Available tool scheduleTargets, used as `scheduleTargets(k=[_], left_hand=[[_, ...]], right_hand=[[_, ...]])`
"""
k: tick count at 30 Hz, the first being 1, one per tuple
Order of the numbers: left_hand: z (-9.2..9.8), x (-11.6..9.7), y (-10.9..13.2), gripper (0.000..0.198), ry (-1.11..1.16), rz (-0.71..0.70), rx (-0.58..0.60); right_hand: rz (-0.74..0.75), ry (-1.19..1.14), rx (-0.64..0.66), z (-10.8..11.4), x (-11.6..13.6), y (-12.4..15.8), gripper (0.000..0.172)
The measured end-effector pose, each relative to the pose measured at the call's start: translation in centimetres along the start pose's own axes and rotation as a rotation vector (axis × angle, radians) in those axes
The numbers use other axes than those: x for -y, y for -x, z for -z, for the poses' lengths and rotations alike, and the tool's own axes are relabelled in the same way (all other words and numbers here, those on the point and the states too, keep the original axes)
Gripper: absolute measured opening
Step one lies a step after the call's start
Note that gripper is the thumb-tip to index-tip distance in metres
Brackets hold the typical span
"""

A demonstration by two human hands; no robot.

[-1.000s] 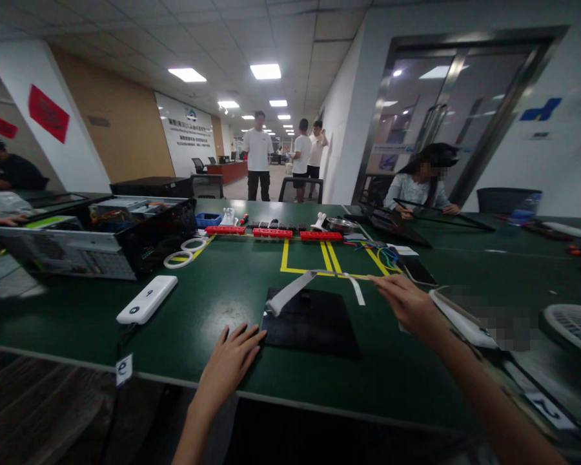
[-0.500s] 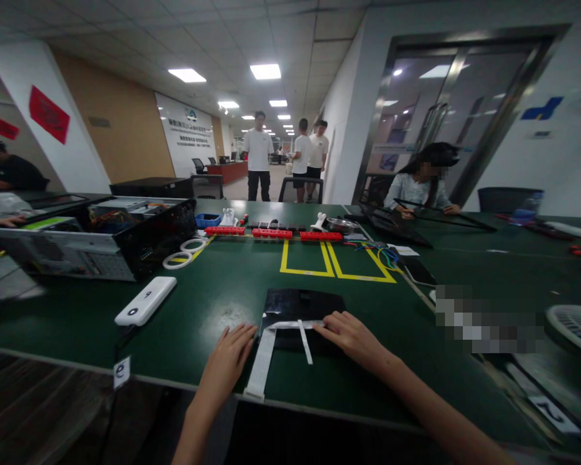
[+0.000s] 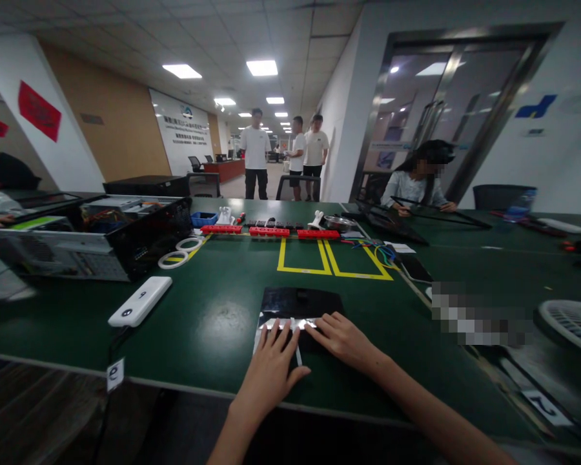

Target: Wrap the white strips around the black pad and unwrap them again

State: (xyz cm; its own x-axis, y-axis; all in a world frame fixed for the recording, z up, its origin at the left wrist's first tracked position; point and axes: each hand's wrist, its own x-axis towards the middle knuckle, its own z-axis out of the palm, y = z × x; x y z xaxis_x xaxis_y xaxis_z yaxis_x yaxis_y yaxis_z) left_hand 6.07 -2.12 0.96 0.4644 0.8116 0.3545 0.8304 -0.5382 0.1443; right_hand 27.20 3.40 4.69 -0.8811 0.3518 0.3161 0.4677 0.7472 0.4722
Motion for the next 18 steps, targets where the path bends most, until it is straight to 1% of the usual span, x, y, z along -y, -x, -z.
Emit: scheduleTargets(k=[7, 14, 18], left_hand=[[-0.04, 0.17, 0.01, 0.066, -0.005, 0.020, 0.045], [-0.20, 0.54, -0.18, 0.068, 0.016, 0.007, 0.045], [-0.19, 0.50, -0.23, 0.067, 0.019, 0.011, 0.053]], right_hand=[[0.001, 0.005, 0.026, -0.03, 0.18, 0.07, 0.031], [-0.005, -0.015, 0.018, 0.16, 0.28, 0.03, 0.030], [-0.029, -0.052, 0.063, -0.05, 0.42, 0.13, 0.031]])
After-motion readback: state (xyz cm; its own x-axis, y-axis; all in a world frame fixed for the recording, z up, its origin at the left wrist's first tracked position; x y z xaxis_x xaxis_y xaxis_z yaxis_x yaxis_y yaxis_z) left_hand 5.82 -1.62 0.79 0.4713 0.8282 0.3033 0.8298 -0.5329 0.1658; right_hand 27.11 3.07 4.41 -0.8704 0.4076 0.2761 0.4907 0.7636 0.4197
